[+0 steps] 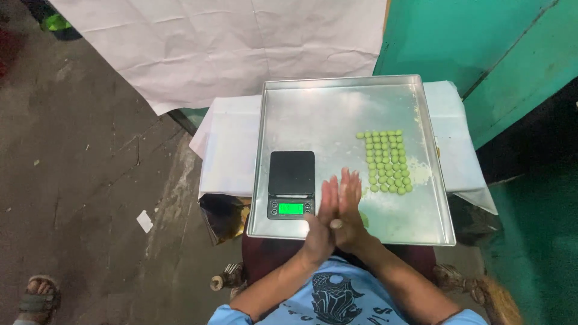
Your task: Portioning green dough using a digital scale and rolling it into small uniform balls.
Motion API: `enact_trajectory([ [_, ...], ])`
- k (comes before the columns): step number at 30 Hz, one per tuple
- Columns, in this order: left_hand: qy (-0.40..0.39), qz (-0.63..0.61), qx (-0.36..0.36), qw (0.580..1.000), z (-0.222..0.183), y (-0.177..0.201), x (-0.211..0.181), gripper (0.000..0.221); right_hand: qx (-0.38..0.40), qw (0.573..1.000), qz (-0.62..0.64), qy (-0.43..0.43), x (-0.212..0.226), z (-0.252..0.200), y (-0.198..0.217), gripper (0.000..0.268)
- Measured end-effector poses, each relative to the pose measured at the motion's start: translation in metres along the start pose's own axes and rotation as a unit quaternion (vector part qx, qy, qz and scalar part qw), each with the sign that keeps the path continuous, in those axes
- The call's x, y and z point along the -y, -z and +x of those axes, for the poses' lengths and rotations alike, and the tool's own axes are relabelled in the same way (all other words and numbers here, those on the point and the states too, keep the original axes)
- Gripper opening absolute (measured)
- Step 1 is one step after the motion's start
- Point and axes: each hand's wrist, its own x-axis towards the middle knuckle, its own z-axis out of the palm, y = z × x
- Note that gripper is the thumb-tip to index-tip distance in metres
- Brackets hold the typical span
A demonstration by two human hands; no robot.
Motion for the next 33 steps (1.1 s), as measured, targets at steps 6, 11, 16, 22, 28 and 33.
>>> enact_trajectory([
  [6,0.012,0.039,-0.022,0.999,0.005,0.013,0.003,0.090,0.012,0.956,0.292,-0.007,0.059,0.000,-0.017,0.095],
  [11,0.006,-0.036,0.025,0.999,-0.011,-0.006,0.008,0.073,-0.020,0.990,0.004,0.138,0.023,0.023,0.001,0.068],
  [16,-0.025,-0.095,-0.004,0.995,0.007,-0.004,-0.030,0.083,0.023,0.996,-0.072,0.048,0.012,0.003,-0.007,0.068],
  [22,0.044,0.141,-0.026,0.989,-0.007,0.013,-0.006,0.075,0.121,0.975,0.183,-0.042,0.071,0.020,-0.008,0.105],
  [28,-0.044,-0.031,0.005,0.999,-0.001,0.005,-0.020,0.076,0.035,0.997,-0.049,0.037,0.009,0.009,-0.009,0.083],
  [33,-0.029,0.008,0.019,0.999,0.006,0.012,-0.046,0.083,0.079,0.992,-0.017,0.101,0.063,0.023,-0.017,0.063],
])
